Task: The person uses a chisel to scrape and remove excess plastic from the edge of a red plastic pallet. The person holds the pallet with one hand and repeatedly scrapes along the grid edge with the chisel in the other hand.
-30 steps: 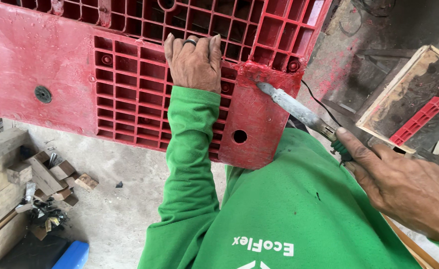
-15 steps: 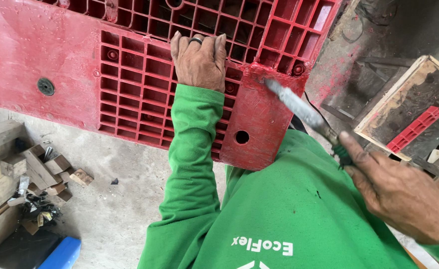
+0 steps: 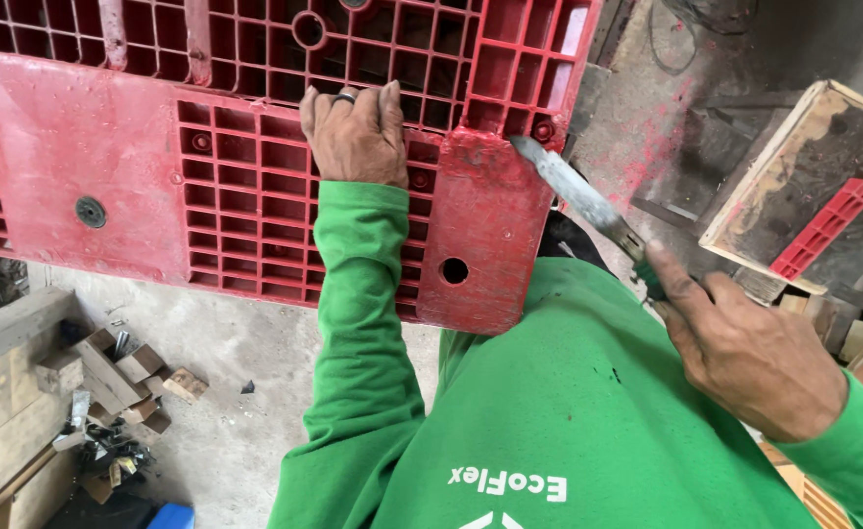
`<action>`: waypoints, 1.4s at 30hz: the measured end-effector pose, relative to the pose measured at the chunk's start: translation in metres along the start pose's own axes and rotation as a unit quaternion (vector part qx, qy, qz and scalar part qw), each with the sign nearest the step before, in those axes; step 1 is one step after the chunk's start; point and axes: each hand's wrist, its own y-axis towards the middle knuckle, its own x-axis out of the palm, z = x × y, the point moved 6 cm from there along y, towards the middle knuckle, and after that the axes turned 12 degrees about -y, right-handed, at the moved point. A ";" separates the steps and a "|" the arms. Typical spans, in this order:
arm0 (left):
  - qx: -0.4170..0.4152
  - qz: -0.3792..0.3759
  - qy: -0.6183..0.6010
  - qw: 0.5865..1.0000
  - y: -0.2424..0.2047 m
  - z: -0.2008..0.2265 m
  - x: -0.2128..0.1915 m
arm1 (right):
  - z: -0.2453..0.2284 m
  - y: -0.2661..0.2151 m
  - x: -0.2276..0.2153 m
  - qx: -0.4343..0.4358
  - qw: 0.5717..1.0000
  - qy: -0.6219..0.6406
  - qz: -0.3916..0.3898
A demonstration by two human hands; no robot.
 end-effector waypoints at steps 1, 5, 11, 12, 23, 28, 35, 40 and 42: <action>0.003 0.000 -0.004 1.000 -0.001 0.000 0.000 | 0.000 0.000 -0.001 -0.005 1.000 -0.006 0.019; 0.002 -0.001 -0.010 1.000 0.001 -0.001 0.000 | 0.015 -0.003 -0.002 -0.013 0.999 -0.017 0.035; 0.006 -0.004 0.002 1.000 0.000 0.000 0.002 | 0.032 -0.013 0.011 0.009 0.995 0.090 -0.038; 0.007 -0.005 0.000 1.000 0.000 -0.001 0.002 | 0.030 -0.012 0.011 -0.002 0.992 0.117 -0.035; 0.007 -0.006 -0.007 1.000 -0.002 -0.001 0.005 | 0.017 -0.006 -0.001 -0.013 0.996 -0.090 -0.011; 0.011 0.001 0.000 1.000 0.000 0.001 0.003 | 0.023 -0.008 0.010 0.001 0.998 -0.050 -0.043; -0.004 -0.023 0.032 0.999 -0.001 0.003 0.005 | 0.034 -0.020 0.051 0.007 0.918 0.355 0.175; 0.026 -0.020 0.039 0.999 -0.001 0.011 0.005 | 0.012 -0.037 0.138 0.117 0.860 0.493 0.055; 0.014 -0.035 0.059 0.998 0.000 0.012 0.008 | -0.002 -0.037 0.151 0.055 0.838 0.531 0.116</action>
